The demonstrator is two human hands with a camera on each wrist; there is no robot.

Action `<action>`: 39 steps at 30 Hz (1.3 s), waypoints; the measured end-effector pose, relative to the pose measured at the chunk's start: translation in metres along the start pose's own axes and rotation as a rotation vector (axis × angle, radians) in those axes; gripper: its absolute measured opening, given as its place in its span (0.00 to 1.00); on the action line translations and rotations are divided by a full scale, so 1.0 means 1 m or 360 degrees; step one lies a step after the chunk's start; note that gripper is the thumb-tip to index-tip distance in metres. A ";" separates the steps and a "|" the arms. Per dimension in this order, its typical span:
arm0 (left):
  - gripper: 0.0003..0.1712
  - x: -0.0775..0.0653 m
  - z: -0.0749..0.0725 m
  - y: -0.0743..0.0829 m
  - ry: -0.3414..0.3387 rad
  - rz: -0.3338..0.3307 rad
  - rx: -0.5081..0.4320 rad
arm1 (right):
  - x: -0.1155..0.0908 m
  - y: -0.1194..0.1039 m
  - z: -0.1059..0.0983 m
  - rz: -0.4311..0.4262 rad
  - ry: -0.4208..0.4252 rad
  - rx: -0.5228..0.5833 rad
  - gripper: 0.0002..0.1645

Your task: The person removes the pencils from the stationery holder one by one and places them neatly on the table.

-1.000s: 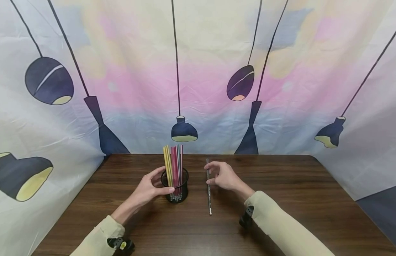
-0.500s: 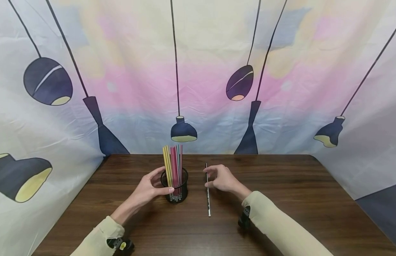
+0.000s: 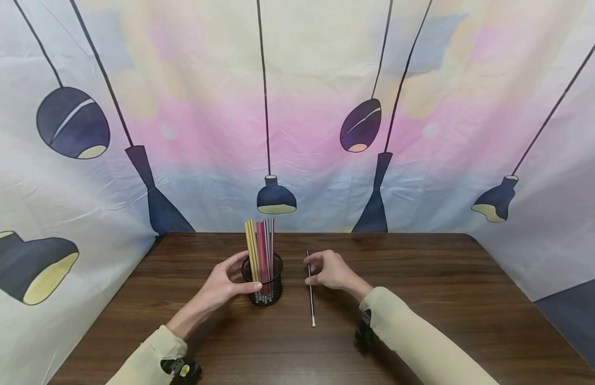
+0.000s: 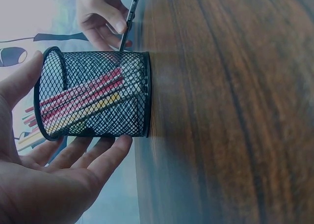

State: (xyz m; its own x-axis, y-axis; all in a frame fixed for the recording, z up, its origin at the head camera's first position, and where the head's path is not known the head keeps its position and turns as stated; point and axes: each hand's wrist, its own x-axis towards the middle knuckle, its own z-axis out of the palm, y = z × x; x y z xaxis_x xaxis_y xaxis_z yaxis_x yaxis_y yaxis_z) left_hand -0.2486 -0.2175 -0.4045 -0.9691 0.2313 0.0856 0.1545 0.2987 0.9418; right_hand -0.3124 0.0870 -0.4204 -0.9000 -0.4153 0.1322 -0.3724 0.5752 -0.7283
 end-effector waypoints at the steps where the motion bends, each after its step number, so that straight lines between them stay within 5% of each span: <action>1: 0.54 0.000 0.000 0.000 0.0001 0.0000 0.0001 | 0.000 0.000 0.001 0.0005 -0.0006 -0.0003 0.26; 18: 0.54 -0.001 0.001 0.001 -0.0005 0.0001 -0.0013 | 0.001 0.000 0.008 0.0081 -0.0055 -0.0110 0.25; 39: 0.54 -0.001 0.001 0.000 -0.0005 0.0013 -0.0029 | 0.000 0.001 0.003 0.0131 -0.0111 -0.0031 0.27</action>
State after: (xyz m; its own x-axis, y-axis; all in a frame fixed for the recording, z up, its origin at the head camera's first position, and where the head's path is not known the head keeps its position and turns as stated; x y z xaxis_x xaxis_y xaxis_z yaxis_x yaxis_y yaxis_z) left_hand -0.2478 -0.2165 -0.4052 -0.9672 0.2364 0.0926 0.1591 0.2801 0.9467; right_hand -0.3119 0.0850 -0.4230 -0.9102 -0.4135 0.0248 -0.3025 0.6228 -0.7215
